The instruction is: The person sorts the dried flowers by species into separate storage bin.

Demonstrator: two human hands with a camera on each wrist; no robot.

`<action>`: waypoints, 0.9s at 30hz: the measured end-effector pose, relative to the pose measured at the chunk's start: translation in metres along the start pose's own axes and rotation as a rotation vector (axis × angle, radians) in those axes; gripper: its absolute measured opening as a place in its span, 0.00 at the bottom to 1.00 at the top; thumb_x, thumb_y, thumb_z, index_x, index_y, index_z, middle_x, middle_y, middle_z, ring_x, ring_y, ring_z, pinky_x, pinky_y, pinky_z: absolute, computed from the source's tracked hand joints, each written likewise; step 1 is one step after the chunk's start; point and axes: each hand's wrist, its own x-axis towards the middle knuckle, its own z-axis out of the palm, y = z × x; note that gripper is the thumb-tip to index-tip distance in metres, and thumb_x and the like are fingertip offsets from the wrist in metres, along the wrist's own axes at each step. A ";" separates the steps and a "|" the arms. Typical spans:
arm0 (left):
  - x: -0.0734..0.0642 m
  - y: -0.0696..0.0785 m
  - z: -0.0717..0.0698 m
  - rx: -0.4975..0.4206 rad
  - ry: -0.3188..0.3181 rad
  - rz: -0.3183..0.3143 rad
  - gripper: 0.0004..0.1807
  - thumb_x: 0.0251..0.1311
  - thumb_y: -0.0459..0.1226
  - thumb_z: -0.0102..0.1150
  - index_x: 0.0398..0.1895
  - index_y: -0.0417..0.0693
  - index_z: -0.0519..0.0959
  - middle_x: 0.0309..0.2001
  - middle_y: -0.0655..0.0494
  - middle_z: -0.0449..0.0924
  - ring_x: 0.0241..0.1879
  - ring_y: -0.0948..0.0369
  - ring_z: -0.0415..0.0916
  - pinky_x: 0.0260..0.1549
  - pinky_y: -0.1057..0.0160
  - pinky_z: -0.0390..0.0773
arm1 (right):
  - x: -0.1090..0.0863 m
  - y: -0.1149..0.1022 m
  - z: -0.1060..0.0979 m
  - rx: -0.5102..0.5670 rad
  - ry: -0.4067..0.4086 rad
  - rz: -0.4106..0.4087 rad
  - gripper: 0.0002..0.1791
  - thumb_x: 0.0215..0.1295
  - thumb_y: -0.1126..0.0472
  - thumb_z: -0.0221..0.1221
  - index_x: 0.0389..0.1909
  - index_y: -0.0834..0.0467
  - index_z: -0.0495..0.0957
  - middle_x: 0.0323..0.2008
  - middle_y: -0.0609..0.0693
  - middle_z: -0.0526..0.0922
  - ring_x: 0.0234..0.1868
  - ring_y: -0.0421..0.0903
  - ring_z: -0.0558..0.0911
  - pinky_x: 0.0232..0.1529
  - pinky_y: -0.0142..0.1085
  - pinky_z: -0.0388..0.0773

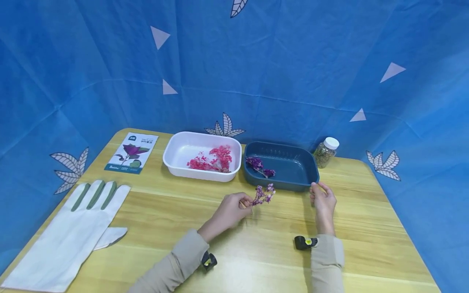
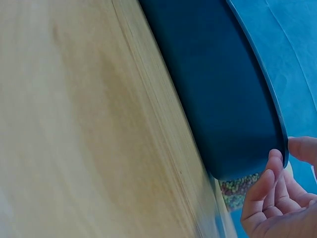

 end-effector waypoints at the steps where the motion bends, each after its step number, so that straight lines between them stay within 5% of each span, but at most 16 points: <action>1: 0.005 0.002 -0.002 0.002 0.005 0.004 0.09 0.52 0.29 0.61 0.37 0.38 0.82 0.31 0.51 0.82 0.25 0.66 0.71 0.28 0.71 0.74 | 0.000 0.000 0.000 -0.003 -0.005 -0.002 0.21 0.66 0.56 0.58 0.56 0.58 0.67 0.20 0.36 0.78 0.23 0.33 0.75 0.25 0.22 0.72; 15: 0.086 0.012 -0.023 0.004 0.111 -0.034 0.10 0.58 0.31 0.59 0.42 0.38 0.80 0.31 0.50 0.80 0.29 0.60 0.75 0.30 0.68 0.74 | 0.000 0.002 0.000 -0.009 0.006 -0.007 0.21 0.66 0.56 0.58 0.56 0.59 0.67 0.19 0.36 0.78 0.23 0.33 0.75 0.27 0.22 0.73; 27: 0.113 0.011 -0.011 -0.036 0.108 -0.034 0.12 0.64 0.31 0.55 0.49 0.37 0.78 0.37 0.46 0.80 0.36 0.55 0.78 0.38 0.62 0.78 | 0.000 0.002 0.000 -0.004 -0.006 -0.027 0.21 0.66 0.57 0.58 0.56 0.60 0.66 0.21 0.36 0.78 0.24 0.33 0.75 0.24 0.23 0.70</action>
